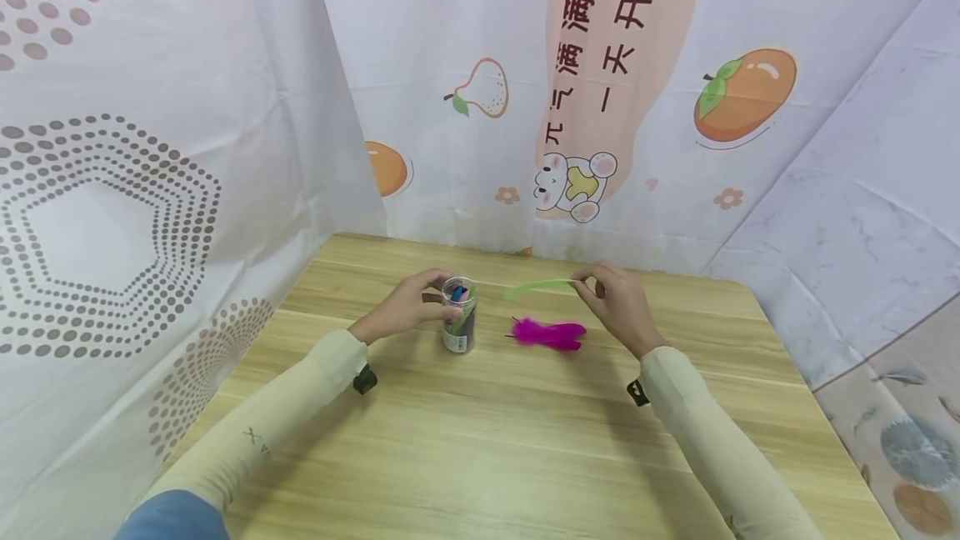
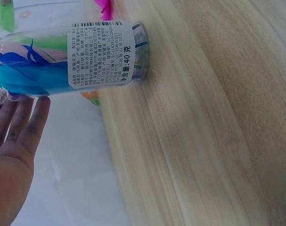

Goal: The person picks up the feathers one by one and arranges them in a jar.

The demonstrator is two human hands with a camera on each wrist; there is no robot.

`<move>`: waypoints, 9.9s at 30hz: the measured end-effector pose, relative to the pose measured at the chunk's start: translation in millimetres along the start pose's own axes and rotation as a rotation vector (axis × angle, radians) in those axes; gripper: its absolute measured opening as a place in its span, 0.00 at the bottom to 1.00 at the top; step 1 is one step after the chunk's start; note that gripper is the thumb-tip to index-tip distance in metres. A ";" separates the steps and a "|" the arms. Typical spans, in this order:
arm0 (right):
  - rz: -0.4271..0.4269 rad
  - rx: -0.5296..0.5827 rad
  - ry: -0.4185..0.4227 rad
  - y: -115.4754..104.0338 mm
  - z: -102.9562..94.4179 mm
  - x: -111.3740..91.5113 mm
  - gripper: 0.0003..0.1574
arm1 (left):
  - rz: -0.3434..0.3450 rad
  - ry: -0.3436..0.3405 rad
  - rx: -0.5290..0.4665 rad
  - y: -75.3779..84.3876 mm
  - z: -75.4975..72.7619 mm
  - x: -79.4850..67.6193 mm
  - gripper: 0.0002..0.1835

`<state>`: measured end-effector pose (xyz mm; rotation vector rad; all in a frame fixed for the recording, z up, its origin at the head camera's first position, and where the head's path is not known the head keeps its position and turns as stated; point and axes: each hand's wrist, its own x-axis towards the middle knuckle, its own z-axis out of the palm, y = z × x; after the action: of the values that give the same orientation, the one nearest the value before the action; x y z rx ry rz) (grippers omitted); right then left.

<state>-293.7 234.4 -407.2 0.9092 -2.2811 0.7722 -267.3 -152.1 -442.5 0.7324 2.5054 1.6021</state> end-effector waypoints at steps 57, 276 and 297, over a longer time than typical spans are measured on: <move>-0.209 0.133 0.053 -55.6 45.2 55.8 0.13 | -0.015 0.006 0.052 -0.6 -0.7 2.8 0.31; 0.212 0.115 -0.250 30.7 16.9 -41.4 0.02 | -0.033 -0.007 0.012 -3.5 -3.4 5.6 0.32; 0.191 0.094 -0.143 24.1 8.3 -25.8 0.05 | -0.036 -0.021 0.002 -3.1 -2.4 5.6 0.33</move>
<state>-298.0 254.0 -437.4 0.8193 -2.5024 0.9304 -274.1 -152.7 -443.1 0.6966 2.4912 1.5721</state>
